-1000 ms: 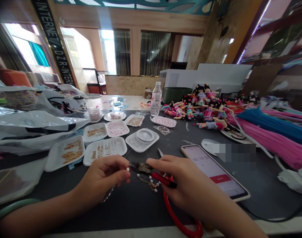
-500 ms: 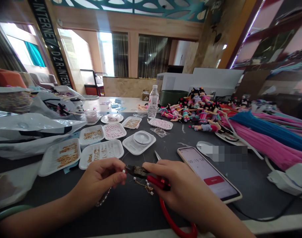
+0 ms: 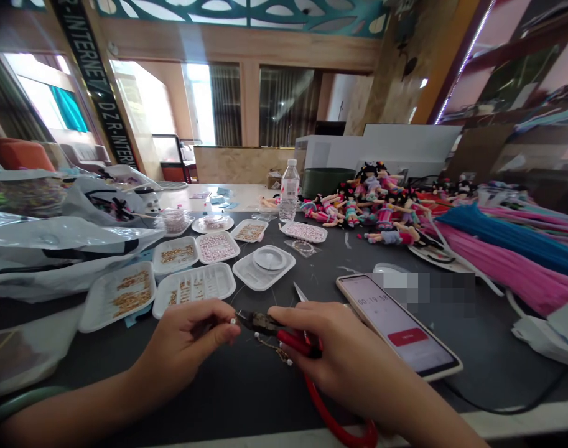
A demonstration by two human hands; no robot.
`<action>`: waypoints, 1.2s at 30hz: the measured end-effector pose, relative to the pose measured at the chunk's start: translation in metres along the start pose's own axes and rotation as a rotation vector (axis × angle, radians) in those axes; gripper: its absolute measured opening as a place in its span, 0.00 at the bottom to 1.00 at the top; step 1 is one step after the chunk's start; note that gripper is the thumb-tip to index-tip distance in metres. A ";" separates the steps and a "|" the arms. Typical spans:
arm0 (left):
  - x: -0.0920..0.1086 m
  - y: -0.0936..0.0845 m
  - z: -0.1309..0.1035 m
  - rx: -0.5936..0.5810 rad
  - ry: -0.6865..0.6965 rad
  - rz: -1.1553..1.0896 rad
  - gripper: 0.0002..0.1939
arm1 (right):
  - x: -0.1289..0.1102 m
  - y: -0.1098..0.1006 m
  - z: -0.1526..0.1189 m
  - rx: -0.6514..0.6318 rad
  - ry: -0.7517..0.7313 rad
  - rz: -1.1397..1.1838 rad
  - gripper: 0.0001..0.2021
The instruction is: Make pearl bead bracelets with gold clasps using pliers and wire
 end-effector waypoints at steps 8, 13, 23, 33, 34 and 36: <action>0.020 -0.006 -0.003 0.070 0.252 0.318 0.06 | -0.001 0.001 0.000 0.007 0.000 0.021 0.11; 0.028 -0.004 -0.006 0.057 0.396 0.448 0.06 | -0.005 -0.001 -0.001 -0.008 -0.001 0.043 0.10; 0.032 -0.001 -0.010 0.023 0.560 0.608 0.08 | -0.013 -0.005 -0.001 -0.036 0.007 0.025 0.09; 0.028 -0.002 -0.012 0.027 0.542 0.611 0.06 | -0.010 -0.001 -0.001 -0.072 0.054 0.008 0.09; 0.028 -0.002 -0.012 0.030 0.538 0.611 0.05 | -0.009 0.000 -0.001 -0.081 0.060 0.011 0.08; 0.028 -0.003 -0.012 0.061 0.553 0.594 0.04 | -0.007 0.002 0.000 -0.081 0.059 0.022 0.08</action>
Point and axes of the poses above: each hand's wrist, its own z-axis towards the middle knuckle, its own y-axis out of the palm, x = y × z, the point moved 6 cm from there along z, towards the middle knuckle, and after that the axes turned 7 degrees about y, right-handed, at the moved point
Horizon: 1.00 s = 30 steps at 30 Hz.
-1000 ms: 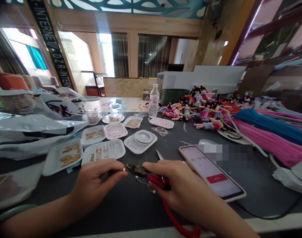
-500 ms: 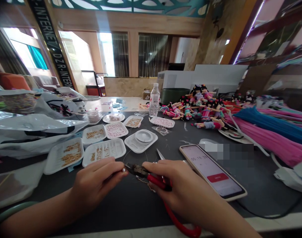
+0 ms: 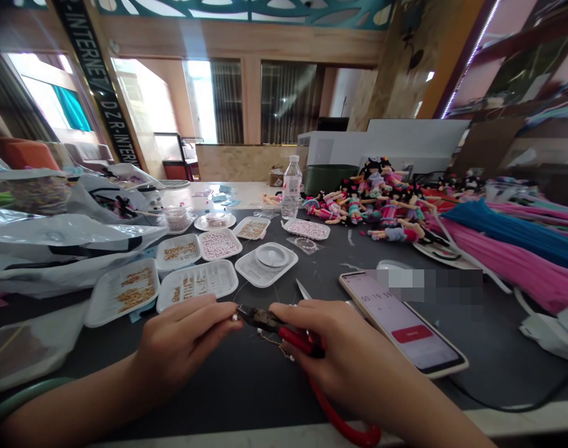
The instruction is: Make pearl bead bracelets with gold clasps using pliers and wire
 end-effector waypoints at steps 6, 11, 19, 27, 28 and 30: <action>0.001 -0.003 0.001 0.107 0.039 -0.050 0.03 | 0.009 0.004 0.001 0.014 -0.015 0.005 0.07; -0.001 -0.002 0.002 0.102 0.002 -0.081 0.02 | 0.010 0.005 -0.001 -0.006 -0.008 0.006 0.08; -0.001 -0.004 0.006 0.105 -0.009 -0.094 0.06 | 0.007 0.007 0.001 -0.012 -0.029 0.025 0.07; 0.001 -0.008 0.006 0.137 0.015 -0.120 0.06 | 0.001 0.003 -0.002 -0.003 -0.064 0.072 0.09; 0.001 -0.008 0.006 0.141 0.019 -0.123 0.06 | 0.001 0.003 -0.003 -0.004 -0.061 0.071 0.09; 0.002 -0.009 0.007 0.152 0.026 -0.134 0.06 | 0.000 0.003 -0.003 -0.005 -0.056 0.065 0.09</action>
Point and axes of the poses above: each hand's wrist, its own z-axis towards the middle knuckle, its own y-axis out of the palm, x = y × z, the point moved 6 cm from there along z, towards the middle knuckle, and after that the axes turned 7 degrees about y, right-handed, at the moved point
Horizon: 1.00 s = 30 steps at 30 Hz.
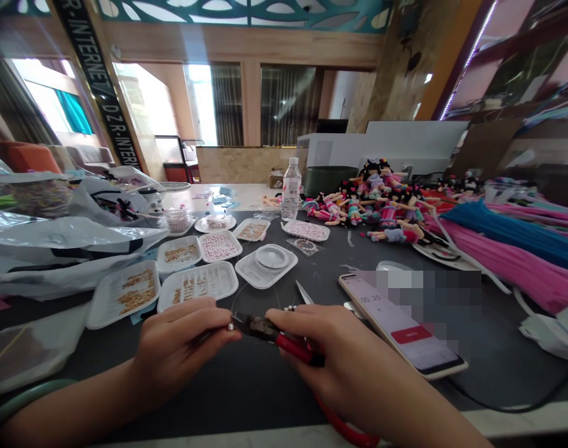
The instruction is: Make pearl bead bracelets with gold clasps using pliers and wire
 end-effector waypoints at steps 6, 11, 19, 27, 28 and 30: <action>0.002 -0.002 0.000 0.004 0.001 0.002 0.06 | 0.000 0.002 -0.001 -0.002 -0.007 0.016 0.09; -0.001 -0.001 0.000 0.007 -0.026 0.002 0.06 | -0.003 0.000 -0.001 -0.005 0.003 0.004 0.08; -0.002 -0.001 0.004 0.019 -0.095 -0.047 0.10 | -0.006 -0.002 0.000 0.015 -0.022 0.054 0.11; -0.003 -0.001 0.002 0.036 -0.111 -0.079 0.08 | 0.003 0.000 -0.008 0.154 0.067 -0.027 0.18; -0.004 -0.001 0.002 0.030 -0.116 -0.084 0.08 | 0.002 0.000 -0.008 0.157 0.065 -0.027 0.17; -0.005 0.001 0.001 0.018 -0.121 -0.087 0.08 | -0.003 0.000 -0.008 0.149 0.046 -0.008 0.15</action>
Point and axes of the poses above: each hand's wrist, its own z-axis towards the middle knuckle, its own y-axis out of the palm, x = y × z, the point moved 6 cm from there along z, towards the middle knuckle, and after that the axes turned 7 degrees about y, right-handed, at the moved point
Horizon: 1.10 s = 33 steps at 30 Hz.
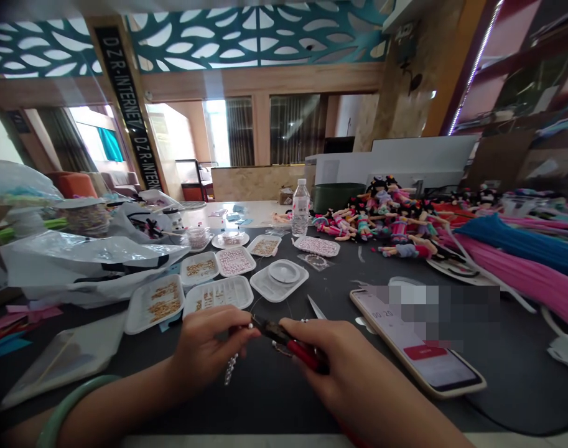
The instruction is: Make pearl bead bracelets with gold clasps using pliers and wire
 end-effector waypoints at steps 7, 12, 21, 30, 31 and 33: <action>0.000 -0.001 0.000 0.003 0.027 0.008 0.05 | -0.013 0.000 0.000 -0.019 -0.052 0.034 0.10; 0.002 -0.003 -0.001 0.048 0.072 0.056 0.06 | -0.013 0.002 -0.002 0.011 -0.042 -0.008 0.13; 0.000 -0.001 0.000 -0.036 0.134 0.136 0.09 | -0.009 0.004 -0.003 0.062 -0.024 -0.103 0.15; -0.004 0.000 0.002 -0.069 0.116 0.114 0.10 | -0.007 0.005 -0.003 0.049 0.024 -0.130 0.17; -0.005 0.000 0.002 -0.065 0.100 0.097 0.09 | -0.006 0.005 -0.003 0.047 0.026 -0.128 0.16; -0.006 0.001 0.003 -0.070 0.054 0.060 0.08 | -0.006 0.005 -0.003 0.043 0.026 -0.124 0.15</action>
Point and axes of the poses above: each hand's wrist, its own z-axis towards the middle knuckle, its own y-axis out of the palm, x = y × z, the point moved 6 cm from there along z, towards the middle knuckle, and after that the axes turned 7 degrees about y, right-handed, at the moved point
